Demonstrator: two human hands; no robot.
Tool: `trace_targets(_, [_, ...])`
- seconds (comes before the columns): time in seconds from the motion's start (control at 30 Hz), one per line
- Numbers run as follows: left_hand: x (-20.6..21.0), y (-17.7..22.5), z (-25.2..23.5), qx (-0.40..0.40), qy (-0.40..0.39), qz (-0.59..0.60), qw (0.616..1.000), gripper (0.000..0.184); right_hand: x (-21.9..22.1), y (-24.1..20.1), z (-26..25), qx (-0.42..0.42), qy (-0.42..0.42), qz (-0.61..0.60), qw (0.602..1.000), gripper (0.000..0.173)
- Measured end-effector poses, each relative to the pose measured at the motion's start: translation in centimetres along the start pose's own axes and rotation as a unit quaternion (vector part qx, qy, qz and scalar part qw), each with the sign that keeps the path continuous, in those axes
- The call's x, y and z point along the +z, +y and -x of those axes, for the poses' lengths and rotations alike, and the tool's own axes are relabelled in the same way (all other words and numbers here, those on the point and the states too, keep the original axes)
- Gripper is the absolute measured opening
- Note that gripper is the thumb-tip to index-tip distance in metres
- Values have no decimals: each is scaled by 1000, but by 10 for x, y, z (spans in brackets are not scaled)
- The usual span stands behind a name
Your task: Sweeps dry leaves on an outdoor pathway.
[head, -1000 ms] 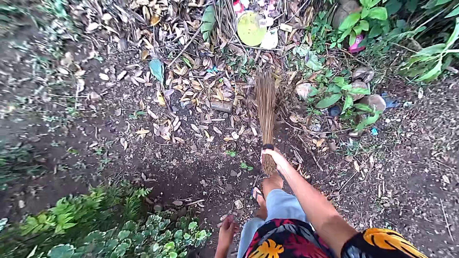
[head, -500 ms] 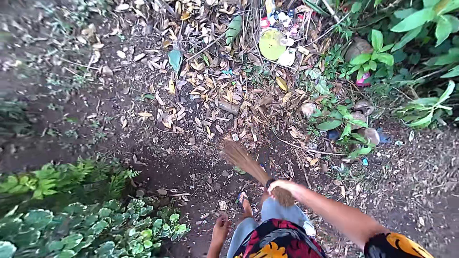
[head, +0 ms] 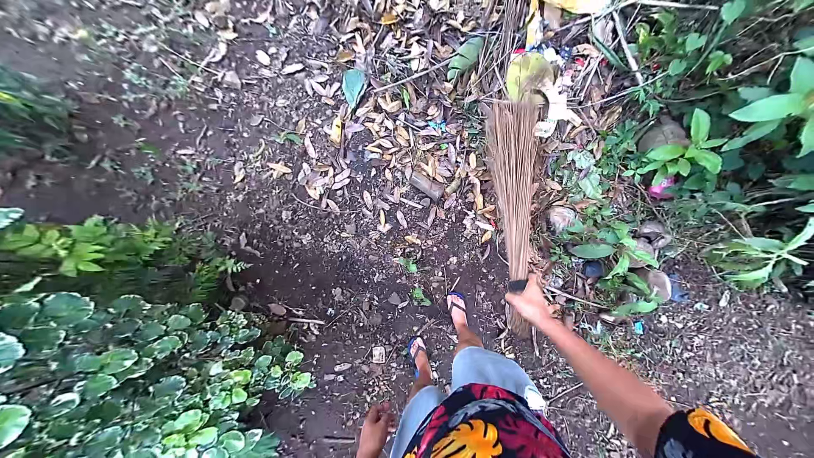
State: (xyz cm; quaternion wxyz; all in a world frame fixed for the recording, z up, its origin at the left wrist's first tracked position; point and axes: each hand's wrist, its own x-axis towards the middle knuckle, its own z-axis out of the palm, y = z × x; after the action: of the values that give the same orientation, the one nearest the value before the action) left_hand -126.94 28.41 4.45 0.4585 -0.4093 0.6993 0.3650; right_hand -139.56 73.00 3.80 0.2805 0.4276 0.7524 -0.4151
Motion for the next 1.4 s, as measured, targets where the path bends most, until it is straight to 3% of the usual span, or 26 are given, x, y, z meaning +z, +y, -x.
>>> trace_targets(0.1, [2, 3, -1, -8, 4, 6, 1000, 33, 27, 1, 54, 16, -122, -172, 977, 85])
trace_targets(0.17, [5, 11, -5, -5, -3, 1, 1000, 33, 31, -9, 80, 65, -220, -249, 941, 64])
trace_targets(0.33, [9, 49, 2, 66, -20, -3, 998, 34, 21, -8, 56, 192, -354, -237, 884, 7])
trace_targets(0.4, [10, 62, 7, 91, -16, -2, 996, 33, -3, -2, 14, 198, -330, -248, 889, 10])
trace_targets(0.47, [8, 66, 9, 103, -11, 1, 995, 33, -29, -3, -29, 182, -180, -236, 937, 17])
trace_targets(0.57, [8, 60, 9, 105, -4, 16, 994, 32, -54, -9, -84, 114, 28, -155, 981, 57])
trace_targets(0.67, [7, 37, 6, 70, 0, 8, 997, 31, -48, -6, -99, 68, 94, -75, 990, 84])
trace_targets(0.77, [6, 13, 0, 27, -4, 5, 1000, 32, -29, -7, -68, 37, 76, -75, 994, 92])
trace_targets(0.87, [5, 5, 0, 3, 2, 14, 1000, 31, -11, -12, -8, 29, -36, -149, 988, 84])
trace_targets(1.0, [8, 18, 0, 8, 12, 22, 1000, 32, -1, -17, 56, 104, -240, -209, 942, 44])
trace_targets(1.13, [16, 47, 6, 45, 3, 18, 999, 32, -9, -26, 26, 181, -331, -170, 910, 15])
trace_targets(1.23, [15, 57, 10, 68, 2, 11, 998, 32, -40, -49, -48, 147, -260, -155, 942, 16])
trace_targets(1.33, [13, 50, 14, 83, 6, 10, 996, 34, -76, -70, -127, 65, -41, -67, 995, 48])
trace_targets(1.4, [8, 38, 15, 72, 12, 7, 997, 34, -90, -76, -161, 32, 54, 28, 998, 70])
